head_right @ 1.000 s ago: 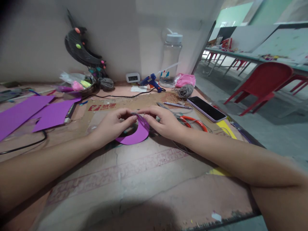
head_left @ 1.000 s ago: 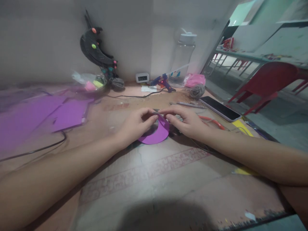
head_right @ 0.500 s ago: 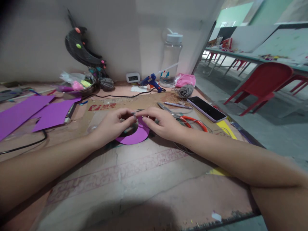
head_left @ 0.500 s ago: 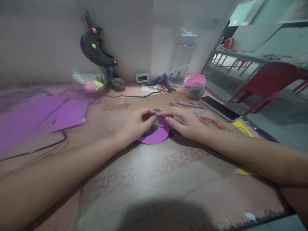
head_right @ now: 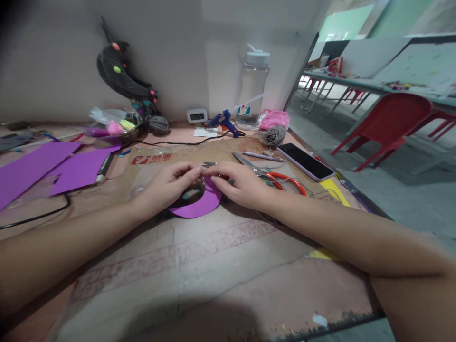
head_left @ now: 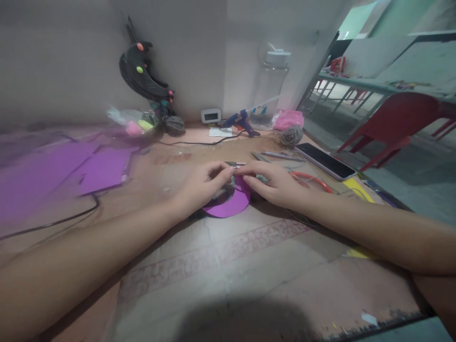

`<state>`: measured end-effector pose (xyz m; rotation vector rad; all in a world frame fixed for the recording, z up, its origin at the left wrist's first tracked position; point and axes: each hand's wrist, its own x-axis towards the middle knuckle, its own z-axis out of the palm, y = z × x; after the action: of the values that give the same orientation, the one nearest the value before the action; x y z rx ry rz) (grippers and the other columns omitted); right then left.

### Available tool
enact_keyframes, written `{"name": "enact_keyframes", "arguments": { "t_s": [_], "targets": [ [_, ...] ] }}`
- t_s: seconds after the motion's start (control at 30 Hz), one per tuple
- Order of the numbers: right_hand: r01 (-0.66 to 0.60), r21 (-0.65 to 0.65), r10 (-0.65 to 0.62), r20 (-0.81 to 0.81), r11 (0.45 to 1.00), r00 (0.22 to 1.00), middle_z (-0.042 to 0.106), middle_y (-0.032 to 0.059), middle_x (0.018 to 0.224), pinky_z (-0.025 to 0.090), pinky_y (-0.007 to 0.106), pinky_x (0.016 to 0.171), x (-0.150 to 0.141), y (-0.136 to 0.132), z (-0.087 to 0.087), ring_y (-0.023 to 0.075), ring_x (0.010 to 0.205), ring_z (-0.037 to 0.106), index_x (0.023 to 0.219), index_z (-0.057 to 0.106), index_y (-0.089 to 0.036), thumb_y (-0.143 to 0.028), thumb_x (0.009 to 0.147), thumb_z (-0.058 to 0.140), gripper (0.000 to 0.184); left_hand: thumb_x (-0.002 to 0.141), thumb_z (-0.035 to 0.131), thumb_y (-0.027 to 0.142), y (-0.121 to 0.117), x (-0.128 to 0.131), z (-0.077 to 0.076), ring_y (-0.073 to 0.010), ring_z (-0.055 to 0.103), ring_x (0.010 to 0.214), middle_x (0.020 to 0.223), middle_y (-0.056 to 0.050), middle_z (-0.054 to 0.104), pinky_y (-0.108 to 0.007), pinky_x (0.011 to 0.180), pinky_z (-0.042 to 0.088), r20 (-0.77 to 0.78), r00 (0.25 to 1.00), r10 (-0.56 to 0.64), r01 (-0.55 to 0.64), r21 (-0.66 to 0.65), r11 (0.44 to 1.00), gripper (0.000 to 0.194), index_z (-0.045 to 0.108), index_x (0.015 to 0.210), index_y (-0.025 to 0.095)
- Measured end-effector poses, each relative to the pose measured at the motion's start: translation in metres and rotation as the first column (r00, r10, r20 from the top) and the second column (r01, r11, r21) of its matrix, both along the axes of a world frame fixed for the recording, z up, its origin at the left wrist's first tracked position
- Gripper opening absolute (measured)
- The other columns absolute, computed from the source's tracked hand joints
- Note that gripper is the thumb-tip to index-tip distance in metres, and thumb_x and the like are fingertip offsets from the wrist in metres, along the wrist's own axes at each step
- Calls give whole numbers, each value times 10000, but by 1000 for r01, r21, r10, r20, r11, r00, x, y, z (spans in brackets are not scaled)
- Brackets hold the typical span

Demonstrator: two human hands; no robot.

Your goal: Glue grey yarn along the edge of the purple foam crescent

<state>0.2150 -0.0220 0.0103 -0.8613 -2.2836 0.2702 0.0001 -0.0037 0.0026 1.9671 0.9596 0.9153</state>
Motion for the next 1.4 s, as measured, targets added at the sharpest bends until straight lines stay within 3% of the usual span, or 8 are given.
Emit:
{"name": "enact_keyframes", "arguments": {
  "t_s": [0.57,0.87,1.17,1.4],
  "targets": [
    [-144,24,141,110,989,984,711,54,906,502,291,771,-4,0,1,158,840,630,967,649,-180,-161,921,478,179,875,554,414,-2,1,3,-167,650,750,800,-37,719,-288,719,503,-53,999,-8,3,-92,996,262,671,850,182],
    [-118,2,117,120,993,986,714,56,924,510,285,769,-3,0,-1,151,846,639,983,649,-169,-176,926,488,170,891,531,355,-2,1,2,-173,663,821,919,-49,736,-305,780,512,-36,998,-46,45,-33,998,249,698,953,182],
    [-66,-8,67,71,998,995,718,59,923,516,295,774,-2,1,-1,153,836,650,955,665,-174,-121,885,492,194,885,536,329,-1,2,0,-201,679,920,990,-62,739,-349,868,528,4,996,-84,85,-89,992,242,695,998,186],
    [-46,-11,47,70,999,996,713,55,922,502,286,783,1,1,0,159,855,648,950,667,-179,-81,843,505,217,884,540,354,-2,2,-1,-188,677,846,930,-64,739,-315,781,531,-34,998,-58,56,-68,996,243,693,954,179]
  ]
}}
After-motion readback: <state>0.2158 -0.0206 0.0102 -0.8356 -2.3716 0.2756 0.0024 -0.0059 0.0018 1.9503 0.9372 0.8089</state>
